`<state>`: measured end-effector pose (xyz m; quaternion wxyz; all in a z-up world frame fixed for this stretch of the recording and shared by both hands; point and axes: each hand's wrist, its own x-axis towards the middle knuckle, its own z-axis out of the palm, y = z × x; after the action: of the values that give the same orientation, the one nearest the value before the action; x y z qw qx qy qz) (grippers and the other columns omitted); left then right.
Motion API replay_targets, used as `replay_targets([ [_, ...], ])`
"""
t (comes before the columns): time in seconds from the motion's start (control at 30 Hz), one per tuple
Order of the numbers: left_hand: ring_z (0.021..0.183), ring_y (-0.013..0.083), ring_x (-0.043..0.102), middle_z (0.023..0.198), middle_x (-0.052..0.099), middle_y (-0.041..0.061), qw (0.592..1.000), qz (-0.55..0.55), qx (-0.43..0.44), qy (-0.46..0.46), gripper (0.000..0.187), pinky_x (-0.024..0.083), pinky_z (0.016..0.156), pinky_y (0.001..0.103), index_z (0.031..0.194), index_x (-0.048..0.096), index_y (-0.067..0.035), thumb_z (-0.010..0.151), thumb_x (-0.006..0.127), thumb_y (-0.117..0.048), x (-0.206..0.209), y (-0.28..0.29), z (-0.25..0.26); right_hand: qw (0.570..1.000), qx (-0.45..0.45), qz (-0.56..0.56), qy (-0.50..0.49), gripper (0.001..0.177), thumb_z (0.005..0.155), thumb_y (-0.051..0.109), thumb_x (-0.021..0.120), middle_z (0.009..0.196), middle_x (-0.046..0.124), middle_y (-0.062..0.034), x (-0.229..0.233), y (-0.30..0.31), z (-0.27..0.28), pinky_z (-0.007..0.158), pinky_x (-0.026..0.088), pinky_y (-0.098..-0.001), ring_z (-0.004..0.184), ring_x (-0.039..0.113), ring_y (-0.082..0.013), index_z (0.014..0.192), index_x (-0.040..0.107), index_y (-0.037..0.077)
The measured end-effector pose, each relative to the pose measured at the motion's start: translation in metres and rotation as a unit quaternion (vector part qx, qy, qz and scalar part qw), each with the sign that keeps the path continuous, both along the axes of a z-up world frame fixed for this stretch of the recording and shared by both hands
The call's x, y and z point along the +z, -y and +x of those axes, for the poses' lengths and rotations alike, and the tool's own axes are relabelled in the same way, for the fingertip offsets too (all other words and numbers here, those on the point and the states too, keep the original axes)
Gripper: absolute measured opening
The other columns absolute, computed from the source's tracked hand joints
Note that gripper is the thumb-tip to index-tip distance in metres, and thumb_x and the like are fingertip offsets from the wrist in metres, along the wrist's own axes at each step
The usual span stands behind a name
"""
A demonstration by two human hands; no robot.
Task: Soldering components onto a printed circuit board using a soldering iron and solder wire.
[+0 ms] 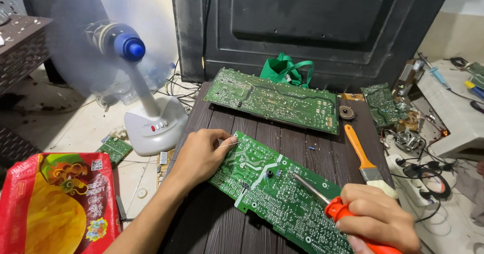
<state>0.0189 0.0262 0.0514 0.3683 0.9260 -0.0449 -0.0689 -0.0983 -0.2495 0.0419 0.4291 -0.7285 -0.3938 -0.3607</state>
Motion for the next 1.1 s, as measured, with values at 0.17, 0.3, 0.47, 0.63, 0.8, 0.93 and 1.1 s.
replay_targets([
  [0.17,0.066,0.0166,0.057,0.072,0.069,0.002,1.000,0.003,0.001,-0.003,0.032,0.043,0.066,0.032,0.099,0.080,-0.014,0.099,0.063,-0.042,0.0010,0.0005,-0.0004,0.999,0.016,-0.025,-0.018,0.022,0.089,0.014,0.053,0.061,0.043,-0.0070,0.0044,-0.0021,-0.0016,0.053,0.032,-0.0345,0.052,0.036,-0.0209,0.071,0.061,0.003],
  [0.3,0.078,0.0197,0.069,0.088,0.080,0.004,1.000,0.005,-0.001,0.007,0.033,0.050,0.074,0.034,0.103,0.080,-0.014,0.097,0.064,-0.042,-0.0037,-0.0008,0.0025,0.999,0.015,-0.031,-0.009,0.020,0.088,0.011,0.052,0.063,0.039,-0.0065,0.0028,-0.0023,-0.0018,0.054,0.029,-0.0349,0.054,0.033,-0.0203,0.071,0.060,0.004],
  [0.47,0.075,0.0208,0.067,0.084,0.078,0.005,1.000,0.008,0.000,0.008,0.033,0.048,0.072,0.035,0.103,0.080,-0.015,0.097,0.064,-0.043,-0.0073,-0.0012,0.0049,0.999,0.013,-0.035,0.006,0.022,0.088,0.013,0.052,0.061,0.040,-0.0070,0.0032,0.0016,-0.0002,0.053,0.030,-0.0348,0.052,0.034,-0.0208,0.071,0.061,0.003],
  [0.63,0.082,0.0204,0.071,0.095,0.081,0.005,1.000,0.010,0.001,0.001,0.035,0.051,0.076,0.037,0.107,0.080,-0.014,0.097,0.064,-0.043,-0.0059,-0.0008,0.0045,0.999,0.006,-0.034,-0.006,0.019,0.088,0.010,0.052,0.062,0.040,-0.0070,0.0026,-0.0007,-0.0008,0.054,0.030,-0.0345,0.054,0.035,-0.0205,0.073,0.061,0.004],
  [0.8,0.078,0.0203,0.069,0.090,0.080,0.005,1.000,0.008,0.002,0.000,0.035,0.049,0.073,0.036,0.104,0.080,-0.014,0.097,0.063,-0.044,-0.0048,-0.0007,0.0029,0.999,0.001,-0.045,0.010,0.018,0.088,0.011,0.052,0.062,0.039,-0.0063,0.0031,0.0030,-0.0012,0.053,0.032,-0.0344,0.054,0.035,-0.0208,0.073,0.062,0.004],
  [0.93,0.074,0.0214,0.064,0.079,0.075,0.005,1.000,0.014,0.007,-0.003,0.034,0.046,0.071,0.036,0.102,0.080,-0.016,0.097,0.063,-0.045,-0.0059,-0.0010,0.0034,0.996,0.052,-0.075,0.012,0.022,0.090,0.011,0.051,0.064,0.039,-0.0070,0.0034,0.0012,0.0035,0.053,0.028,-0.0352,0.054,0.034,-0.0207,0.072,0.060,0.002],
  [1.1,0.074,0.0202,0.066,0.083,0.077,0.005,1.000,0.008,0.001,0.002,0.033,0.046,0.071,0.035,0.102,0.080,-0.015,0.098,0.063,-0.043,-0.0064,-0.0015,0.0030,0.998,0.035,-0.044,-0.008,0.021,0.090,0.012,0.052,0.064,0.039,-0.0074,0.0014,0.0002,-0.0022,0.055,0.028,-0.0351,0.055,0.033,-0.0203,0.075,0.062,0.003],
])
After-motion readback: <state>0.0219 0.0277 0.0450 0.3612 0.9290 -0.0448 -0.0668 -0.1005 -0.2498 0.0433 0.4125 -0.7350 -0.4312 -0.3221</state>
